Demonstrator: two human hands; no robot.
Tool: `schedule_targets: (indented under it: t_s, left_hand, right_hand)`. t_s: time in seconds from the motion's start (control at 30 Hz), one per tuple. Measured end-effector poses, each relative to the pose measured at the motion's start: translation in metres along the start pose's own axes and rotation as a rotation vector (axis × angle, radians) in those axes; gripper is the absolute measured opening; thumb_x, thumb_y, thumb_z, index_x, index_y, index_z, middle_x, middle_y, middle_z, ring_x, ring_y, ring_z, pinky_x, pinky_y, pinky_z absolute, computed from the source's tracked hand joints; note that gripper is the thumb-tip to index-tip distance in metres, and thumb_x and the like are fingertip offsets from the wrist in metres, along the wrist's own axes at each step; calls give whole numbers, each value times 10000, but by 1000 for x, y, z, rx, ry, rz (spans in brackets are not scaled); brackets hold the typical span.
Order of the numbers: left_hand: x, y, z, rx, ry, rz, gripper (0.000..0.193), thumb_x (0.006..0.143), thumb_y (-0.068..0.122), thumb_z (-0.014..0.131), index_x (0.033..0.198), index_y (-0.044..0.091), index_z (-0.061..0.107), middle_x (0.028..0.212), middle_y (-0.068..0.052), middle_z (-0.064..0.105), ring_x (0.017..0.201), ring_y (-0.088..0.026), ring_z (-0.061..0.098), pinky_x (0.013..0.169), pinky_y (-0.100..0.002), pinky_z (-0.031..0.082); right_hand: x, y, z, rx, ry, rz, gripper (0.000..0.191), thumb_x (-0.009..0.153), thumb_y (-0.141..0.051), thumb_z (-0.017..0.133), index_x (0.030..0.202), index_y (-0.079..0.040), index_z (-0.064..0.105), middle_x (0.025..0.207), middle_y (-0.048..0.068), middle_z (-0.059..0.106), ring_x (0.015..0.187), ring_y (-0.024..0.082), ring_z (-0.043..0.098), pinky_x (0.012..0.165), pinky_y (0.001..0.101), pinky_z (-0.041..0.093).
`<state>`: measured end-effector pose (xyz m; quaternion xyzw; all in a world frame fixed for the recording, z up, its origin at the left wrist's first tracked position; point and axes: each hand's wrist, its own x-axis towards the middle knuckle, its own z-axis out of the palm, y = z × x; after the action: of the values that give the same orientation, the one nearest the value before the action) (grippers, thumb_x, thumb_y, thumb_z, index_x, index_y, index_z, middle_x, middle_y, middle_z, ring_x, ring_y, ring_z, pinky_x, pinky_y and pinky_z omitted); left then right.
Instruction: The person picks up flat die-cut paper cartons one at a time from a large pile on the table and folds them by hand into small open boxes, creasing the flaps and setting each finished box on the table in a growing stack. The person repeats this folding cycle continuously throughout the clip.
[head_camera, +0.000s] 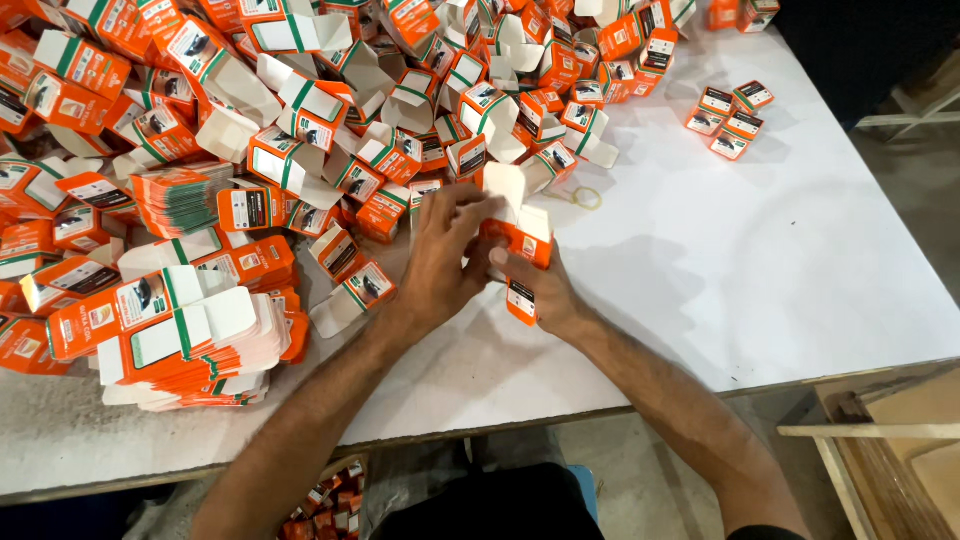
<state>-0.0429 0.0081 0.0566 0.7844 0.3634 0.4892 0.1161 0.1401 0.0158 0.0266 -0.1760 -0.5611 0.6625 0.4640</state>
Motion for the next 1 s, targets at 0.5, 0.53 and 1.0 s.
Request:
schedule_targets:
  t_s: [0.5,0.53,1.0]
  left_hand:
    - [-16,-1,-2,-296,-10,-11,440,1110,229,524,1447,-50,469,1157,-147,562,1000,-248,579,900,-360,490]
    - [-17,-1,-1,-165,98,25,428,1098,252,554,1403,-40,486,1194,-158,564,1040,-268,562,923,-377,479]
    - [-10,-12,21,-1005,230,-469,468,894,6,587,1320,114,427,1198,-62,633,1130,-129,600,960,-304,551]
  right_hand:
    - [3,13,-7,134,175,26,438,881,-76,768,1280,-30,593,1145,91,696,1044,196,705,903,401,617]
    - [2,12,-7,66,181,-30,417,897,-54,771,1278,-17,602,1148,92,695,1045,185,704,916,393,618]
    - [-4,-9,17,-605,145,-366,648,889,-120,841,1442,5,527,1333,89,665,1236,168,633,1107,342,514]
